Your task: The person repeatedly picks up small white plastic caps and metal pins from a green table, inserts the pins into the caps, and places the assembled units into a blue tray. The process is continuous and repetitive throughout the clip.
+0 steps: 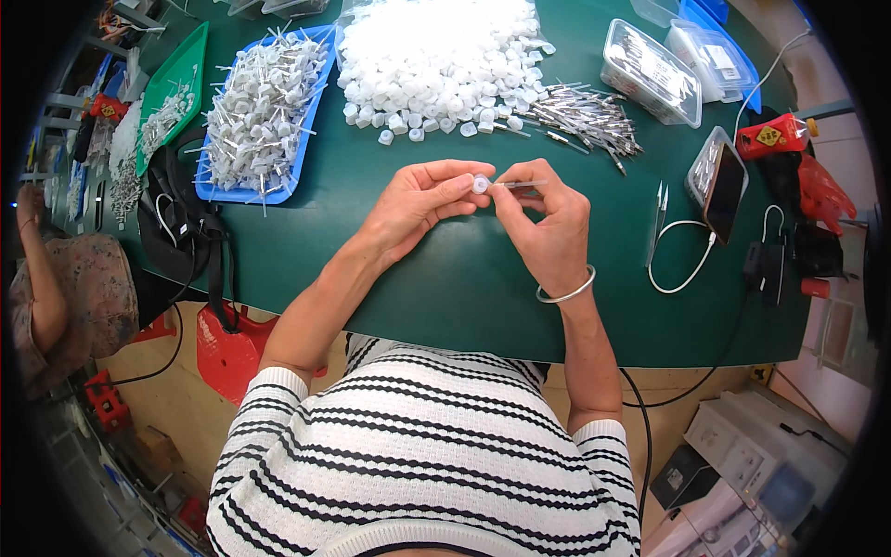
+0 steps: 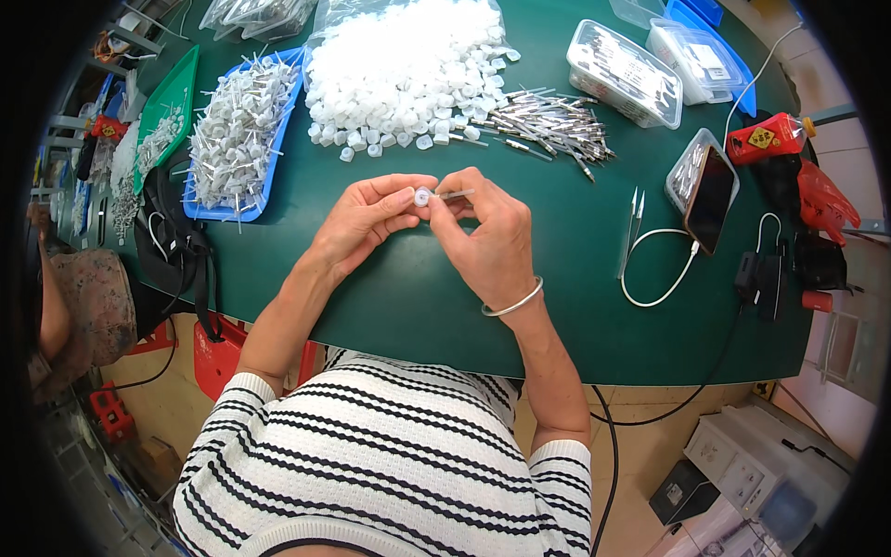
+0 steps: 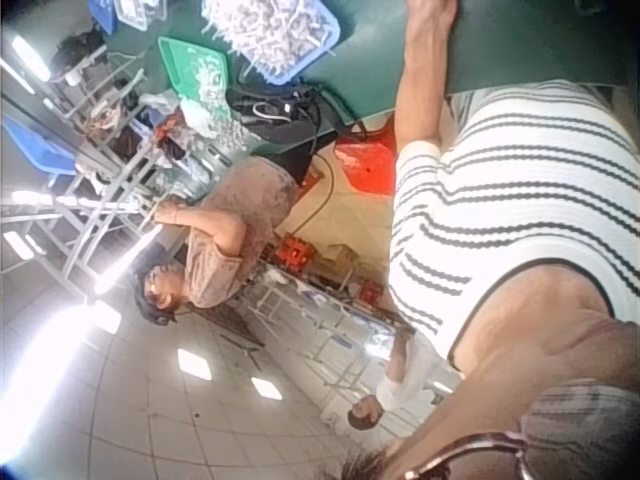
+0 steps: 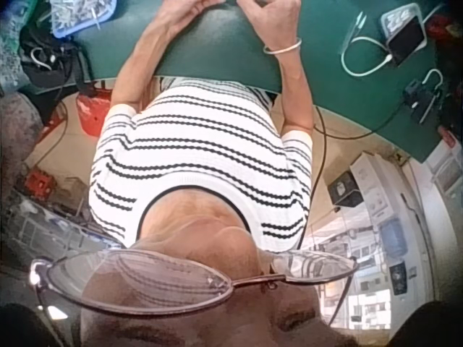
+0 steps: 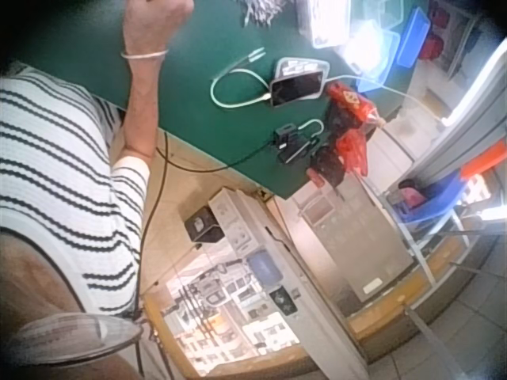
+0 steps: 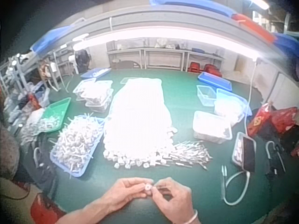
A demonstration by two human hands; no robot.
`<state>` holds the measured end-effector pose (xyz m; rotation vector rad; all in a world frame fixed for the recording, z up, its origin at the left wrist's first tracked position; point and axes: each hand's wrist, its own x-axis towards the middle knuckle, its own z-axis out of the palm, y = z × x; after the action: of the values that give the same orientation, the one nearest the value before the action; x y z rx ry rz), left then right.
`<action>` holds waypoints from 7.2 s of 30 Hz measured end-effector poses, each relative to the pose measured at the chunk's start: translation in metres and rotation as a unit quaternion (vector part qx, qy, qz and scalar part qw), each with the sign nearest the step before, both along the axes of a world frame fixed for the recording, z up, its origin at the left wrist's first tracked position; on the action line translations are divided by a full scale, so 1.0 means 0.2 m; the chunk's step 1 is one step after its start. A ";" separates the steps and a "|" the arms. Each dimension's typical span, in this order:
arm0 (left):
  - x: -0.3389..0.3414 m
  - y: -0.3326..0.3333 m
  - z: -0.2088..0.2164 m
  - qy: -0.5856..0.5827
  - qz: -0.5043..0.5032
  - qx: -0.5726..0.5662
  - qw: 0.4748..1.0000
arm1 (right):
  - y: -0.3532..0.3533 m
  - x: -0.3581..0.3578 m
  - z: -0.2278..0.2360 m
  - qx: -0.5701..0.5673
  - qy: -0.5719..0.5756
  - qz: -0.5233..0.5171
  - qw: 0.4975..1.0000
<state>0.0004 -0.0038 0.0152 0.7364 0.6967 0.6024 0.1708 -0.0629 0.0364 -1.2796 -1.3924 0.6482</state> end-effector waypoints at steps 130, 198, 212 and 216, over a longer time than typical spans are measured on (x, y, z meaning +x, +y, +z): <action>-0.01 -0.02 -0.03 0.041 0.021 0.047 0.998 | 0.00 0.02 -0.10 -0.143 0.173 0.073 0.972; 0.01 -0.11 0.09 0.093 0.108 0.450 0.881 | -0.01 0.02 -0.16 -0.051 0.179 0.149 0.971; -0.07 -0.01 0.18 0.087 0.005 0.443 0.892 | 0.01 0.05 -0.20 -0.176 0.349 0.257 0.884; -0.08 0.05 0.19 0.110 -0.018 0.524 0.844 | 0.00 0.07 -0.21 -0.191 0.388 0.289 0.854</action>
<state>-0.0159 0.0063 0.0539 1.8616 0.5199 0.8716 0.1840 -0.0619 -0.0062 -0.6948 -0.9505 1.7114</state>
